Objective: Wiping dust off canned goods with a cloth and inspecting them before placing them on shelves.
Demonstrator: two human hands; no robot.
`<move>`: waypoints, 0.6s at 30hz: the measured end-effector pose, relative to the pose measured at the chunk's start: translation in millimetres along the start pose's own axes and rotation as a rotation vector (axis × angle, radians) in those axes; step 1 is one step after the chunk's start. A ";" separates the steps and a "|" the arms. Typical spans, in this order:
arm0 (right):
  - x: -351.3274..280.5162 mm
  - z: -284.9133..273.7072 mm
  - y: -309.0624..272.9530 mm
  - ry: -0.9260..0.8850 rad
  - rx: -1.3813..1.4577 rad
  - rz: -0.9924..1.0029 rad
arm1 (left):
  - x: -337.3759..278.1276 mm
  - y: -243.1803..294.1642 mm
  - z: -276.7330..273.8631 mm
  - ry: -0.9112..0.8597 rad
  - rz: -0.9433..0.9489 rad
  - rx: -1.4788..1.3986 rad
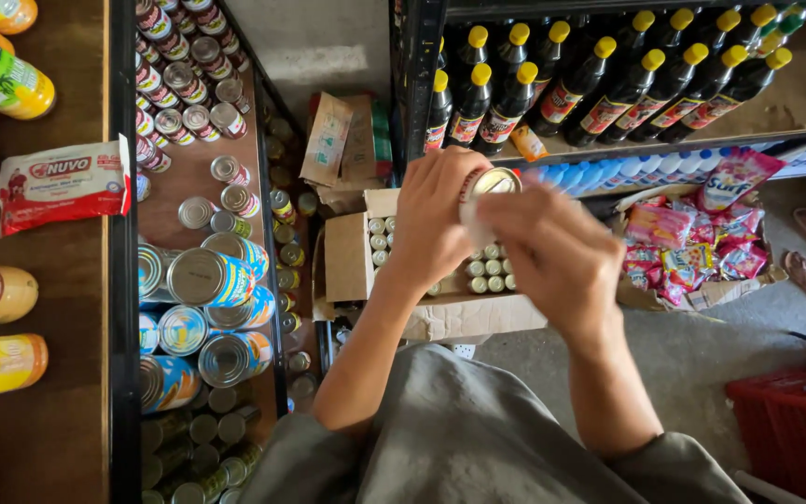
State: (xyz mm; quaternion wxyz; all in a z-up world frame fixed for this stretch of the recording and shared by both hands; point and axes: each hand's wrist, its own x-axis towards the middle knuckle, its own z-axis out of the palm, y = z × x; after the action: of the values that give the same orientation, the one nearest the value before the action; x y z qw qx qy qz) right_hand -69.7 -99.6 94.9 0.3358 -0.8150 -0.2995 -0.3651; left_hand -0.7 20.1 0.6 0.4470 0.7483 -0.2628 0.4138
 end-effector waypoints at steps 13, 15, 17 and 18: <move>-5.3 -5.7 31.0 0.066 -0.119 0.000 | 5.3 8.6 7.6 0.052 0.099 0.128; 1.3 -8.5 34.4 0.078 -0.077 0.059 | 9.4 8.4 9.0 0.053 0.091 0.125; -2.0 -5.2 29.4 0.041 -0.037 0.061 | 5.1 4.0 11.0 0.043 0.084 0.110; -3.2 -3.5 27.7 0.010 -0.002 0.062 | 4.2 0.9 12.9 0.033 0.083 0.091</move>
State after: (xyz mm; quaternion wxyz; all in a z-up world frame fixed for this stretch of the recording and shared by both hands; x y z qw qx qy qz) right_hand -52.6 -119.6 85.0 0.3476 -0.8223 -0.2722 -0.3590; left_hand 5.8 8.2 1.3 0.3992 0.7495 -0.2669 0.4558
